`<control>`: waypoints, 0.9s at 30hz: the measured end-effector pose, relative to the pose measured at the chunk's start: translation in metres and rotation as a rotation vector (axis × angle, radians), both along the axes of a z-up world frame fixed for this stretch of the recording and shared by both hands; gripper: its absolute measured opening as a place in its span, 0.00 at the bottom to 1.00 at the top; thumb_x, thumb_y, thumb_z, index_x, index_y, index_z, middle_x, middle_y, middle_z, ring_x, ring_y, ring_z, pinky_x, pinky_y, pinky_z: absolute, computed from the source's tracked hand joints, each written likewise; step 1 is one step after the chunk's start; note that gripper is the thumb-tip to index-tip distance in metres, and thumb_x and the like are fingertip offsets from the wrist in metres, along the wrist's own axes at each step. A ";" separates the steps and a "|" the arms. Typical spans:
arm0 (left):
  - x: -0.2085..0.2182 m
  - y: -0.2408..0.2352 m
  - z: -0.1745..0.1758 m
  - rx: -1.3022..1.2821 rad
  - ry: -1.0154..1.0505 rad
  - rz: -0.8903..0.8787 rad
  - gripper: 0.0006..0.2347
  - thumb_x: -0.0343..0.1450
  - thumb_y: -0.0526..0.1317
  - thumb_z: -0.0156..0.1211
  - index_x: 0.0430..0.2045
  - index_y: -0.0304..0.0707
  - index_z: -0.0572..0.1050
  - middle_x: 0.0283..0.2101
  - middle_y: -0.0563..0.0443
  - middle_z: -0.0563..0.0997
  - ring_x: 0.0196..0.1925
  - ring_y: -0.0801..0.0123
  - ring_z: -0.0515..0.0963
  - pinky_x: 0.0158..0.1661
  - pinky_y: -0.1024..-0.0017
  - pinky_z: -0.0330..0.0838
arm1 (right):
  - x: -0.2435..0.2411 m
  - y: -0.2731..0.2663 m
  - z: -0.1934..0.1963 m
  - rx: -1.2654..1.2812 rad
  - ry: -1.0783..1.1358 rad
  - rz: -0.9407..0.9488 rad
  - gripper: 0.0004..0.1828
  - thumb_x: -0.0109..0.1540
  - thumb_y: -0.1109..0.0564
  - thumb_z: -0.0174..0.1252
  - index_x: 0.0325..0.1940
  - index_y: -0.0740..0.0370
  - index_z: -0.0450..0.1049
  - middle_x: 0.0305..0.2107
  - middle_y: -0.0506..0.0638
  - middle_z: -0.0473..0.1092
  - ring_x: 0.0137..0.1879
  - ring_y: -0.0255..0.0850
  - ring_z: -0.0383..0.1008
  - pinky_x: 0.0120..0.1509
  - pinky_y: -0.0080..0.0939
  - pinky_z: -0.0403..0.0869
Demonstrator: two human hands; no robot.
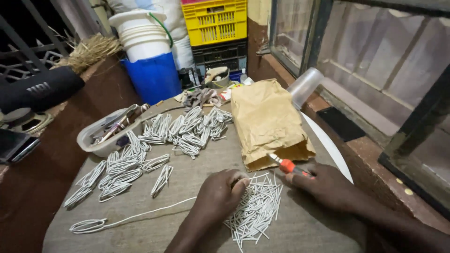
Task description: Cutting long strands of white wire into smaller, uniform pieces using wire cutters.
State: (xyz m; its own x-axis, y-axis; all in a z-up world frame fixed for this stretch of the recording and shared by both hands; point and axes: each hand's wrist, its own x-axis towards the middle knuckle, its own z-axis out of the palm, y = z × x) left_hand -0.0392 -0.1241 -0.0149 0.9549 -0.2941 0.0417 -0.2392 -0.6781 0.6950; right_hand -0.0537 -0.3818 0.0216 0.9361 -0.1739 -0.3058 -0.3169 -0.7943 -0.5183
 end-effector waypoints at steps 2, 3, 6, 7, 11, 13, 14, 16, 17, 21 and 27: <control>-0.001 -0.002 -0.001 0.002 -0.081 0.043 0.09 0.77 0.47 0.58 0.28 0.49 0.78 0.31 0.55 0.82 0.34 0.66 0.77 0.35 0.63 0.66 | 0.007 -0.010 -0.018 0.123 -0.033 0.066 0.21 0.61 0.34 0.61 0.33 0.52 0.79 0.30 0.47 0.78 0.38 0.39 0.73 0.45 0.40 0.66; -0.001 -0.004 -0.001 0.007 -0.154 0.079 0.09 0.75 0.47 0.57 0.36 0.51 0.83 0.36 0.55 0.86 0.37 0.63 0.82 0.37 0.61 0.70 | 0.011 -0.015 -0.026 0.249 -0.059 0.125 0.25 0.63 0.36 0.65 0.23 0.55 0.73 0.20 0.48 0.71 0.29 0.39 0.68 0.39 0.41 0.63; 0.006 -0.004 -0.025 0.002 -0.469 0.106 0.08 0.75 0.47 0.59 0.42 0.52 0.83 0.36 0.57 0.86 0.33 0.60 0.83 0.31 0.58 0.73 | -0.009 0.003 -0.037 1.007 0.079 0.012 0.22 0.70 0.54 0.63 0.26 0.70 0.69 0.19 0.61 0.64 0.27 0.51 0.62 0.36 0.50 0.61; 0.005 -0.006 -0.021 0.001 -0.478 0.101 0.08 0.75 0.47 0.59 0.42 0.52 0.83 0.36 0.57 0.86 0.33 0.60 0.83 0.31 0.58 0.73 | -0.009 0.003 -0.041 1.008 0.069 0.012 0.22 0.70 0.54 0.63 0.26 0.70 0.69 0.19 0.61 0.64 0.27 0.51 0.62 0.36 0.50 0.61; -0.005 -0.010 -0.012 -0.067 -0.665 0.191 0.06 0.73 0.45 0.63 0.38 0.52 0.84 0.34 0.59 0.85 0.31 0.63 0.85 0.28 0.61 0.75 | -0.011 0.003 -0.046 0.886 0.012 0.111 0.14 0.66 0.51 0.62 0.43 0.66 0.82 0.32 0.53 0.75 0.39 0.41 0.68 0.49 0.40 0.63; -0.007 -0.010 -0.009 -0.085 -0.722 0.222 0.05 0.72 0.44 0.64 0.36 0.52 0.84 0.33 0.59 0.85 0.29 0.64 0.84 0.26 0.62 0.75 | -0.008 0.003 -0.044 0.751 -0.014 0.139 0.22 0.65 0.48 0.61 0.52 0.63 0.91 0.38 0.49 0.79 0.45 0.38 0.71 0.54 0.38 0.65; -0.007 -0.011 -0.010 -0.089 -0.741 0.227 0.05 0.72 0.44 0.63 0.36 0.52 0.84 0.33 0.59 0.85 0.29 0.63 0.85 0.26 0.61 0.74 | -0.007 0.002 -0.046 0.723 -0.055 0.129 0.23 0.63 0.50 0.61 0.58 0.60 0.90 0.44 0.47 0.82 0.51 0.36 0.75 0.61 0.36 0.66; -0.008 -0.011 -0.009 -0.095 -0.763 0.237 0.06 0.72 0.45 0.63 0.37 0.52 0.85 0.33 0.59 0.85 0.29 0.62 0.85 0.26 0.61 0.74 | -0.008 0.004 -0.045 0.692 -0.098 0.125 0.27 0.62 0.52 0.62 0.64 0.57 0.89 0.51 0.44 0.86 0.58 0.34 0.79 0.68 0.34 0.68; -0.009 -0.012 -0.009 -0.098 -0.750 0.228 0.06 0.72 0.44 0.63 0.37 0.51 0.85 0.33 0.58 0.85 0.29 0.62 0.84 0.26 0.61 0.75 | -0.011 0.006 -0.043 0.630 -0.130 0.114 0.22 0.61 0.53 0.63 0.57 0.58 0.91 0.43 0.46 0.86 0.51 0.36 0.80 0.62 0.36 0.71; -0.014 -0.016 -0.006 -0.084 -0.746 0.208 0.06 0.71 0.45 0.64 0.37 0.53 0.85 0.31 0.58 0.84 0.28 0.61 0.84 0.26 0.59 0.74 | -0.016 0.008 -0.042 0.471 -0.197 0.133 0.12 0.61 0.51 0.67 0.43 0.56 0.90 0.28 0.47 0.82 0.37 0.37 0.76 0.48 0.36 0.71; -0.016 -0.020 -0.009 -0.130 -0.676 0.157 0.05 0.70 0.47 0.63 0.35 0.57 0.83 0.32 0.61 0.86 0.32 0.60 0.86 0.31 0.59 0.75 | -0.017 0.007 -0.043 0.499 -0.216 0.167 0.25 0.58 0.49 0.68 0.60 0.47 0.87 0.49 0.39 0.89 0.51 0.31 0.87 0.60 0.33 0.79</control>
State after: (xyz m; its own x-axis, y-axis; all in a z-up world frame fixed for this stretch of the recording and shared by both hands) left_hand -0.0554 -0.1443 -0.0236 0.7383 -0.1080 0.6658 -0.5533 -0.6615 0.5062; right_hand -0.0710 -0.3748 -0.0209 0.9888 0.0988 -0.1118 -0.0532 -0.4667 -0.8828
